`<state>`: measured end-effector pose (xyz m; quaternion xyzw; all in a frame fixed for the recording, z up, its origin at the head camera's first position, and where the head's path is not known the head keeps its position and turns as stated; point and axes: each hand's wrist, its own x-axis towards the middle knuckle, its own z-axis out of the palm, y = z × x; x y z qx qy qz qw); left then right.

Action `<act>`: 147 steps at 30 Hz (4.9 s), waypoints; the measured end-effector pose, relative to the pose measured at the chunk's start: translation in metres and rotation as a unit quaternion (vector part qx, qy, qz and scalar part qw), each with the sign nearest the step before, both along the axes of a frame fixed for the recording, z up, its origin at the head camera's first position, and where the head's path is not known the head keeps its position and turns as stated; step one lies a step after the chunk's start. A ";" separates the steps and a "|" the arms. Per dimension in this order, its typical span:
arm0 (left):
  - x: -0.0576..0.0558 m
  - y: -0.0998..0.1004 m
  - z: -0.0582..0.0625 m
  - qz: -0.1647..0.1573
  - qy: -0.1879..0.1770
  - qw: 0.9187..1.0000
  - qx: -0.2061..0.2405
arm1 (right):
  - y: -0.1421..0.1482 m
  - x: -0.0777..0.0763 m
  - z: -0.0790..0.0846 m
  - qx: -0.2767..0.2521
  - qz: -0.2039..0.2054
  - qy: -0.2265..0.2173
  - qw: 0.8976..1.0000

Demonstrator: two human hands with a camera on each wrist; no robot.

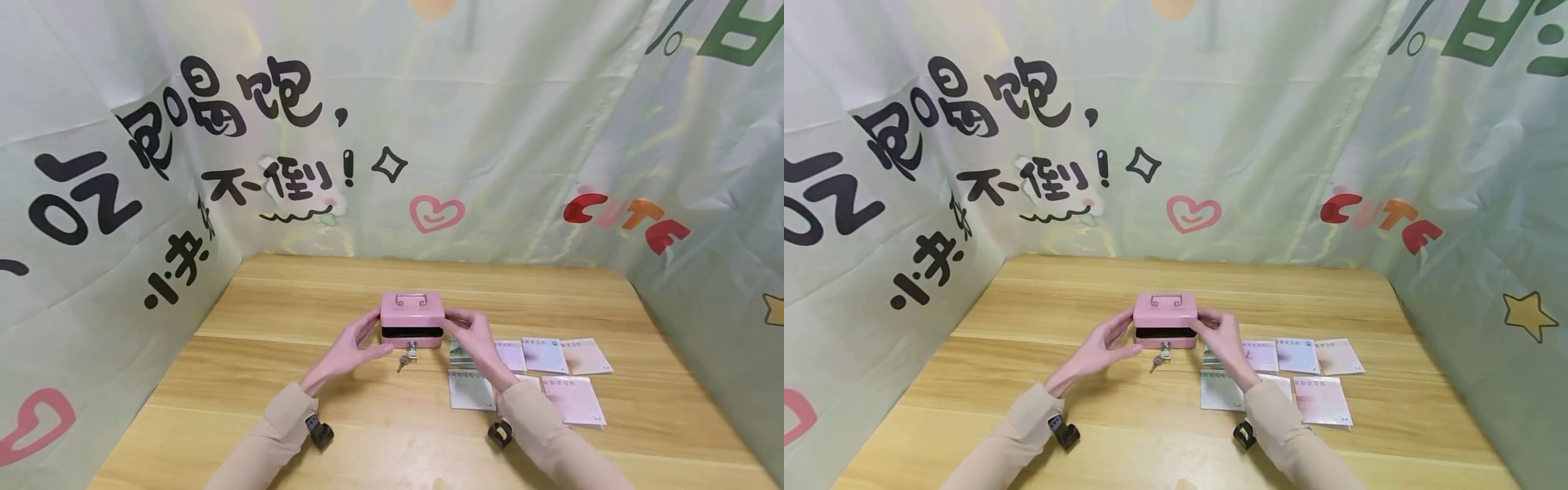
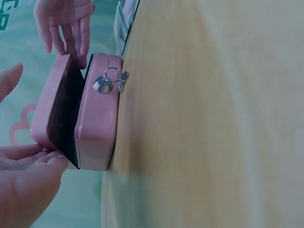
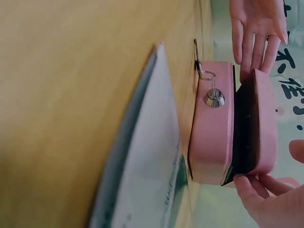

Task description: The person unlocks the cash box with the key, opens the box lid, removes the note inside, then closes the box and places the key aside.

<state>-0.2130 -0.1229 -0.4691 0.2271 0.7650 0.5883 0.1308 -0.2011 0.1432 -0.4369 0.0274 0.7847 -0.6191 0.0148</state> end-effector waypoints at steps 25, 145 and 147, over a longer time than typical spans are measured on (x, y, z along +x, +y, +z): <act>-0.026 0.015 0.002 0.022 -0.007 1.000 -0.006 | 0.003 0.022 -0.013 0.026 0.013 -0.012 0.999; -0.035 0.010 -0.004 0.118 0.068 0.983 -0.120 | -0.056 0.006 -0.041 0.242 0.069 0.077 0.965; -0.035 0.010 -0.004 0.117 0.071 0.983 -0.119 | -0.056 0.005 -0.041 0.234 0.063 0.072 0.968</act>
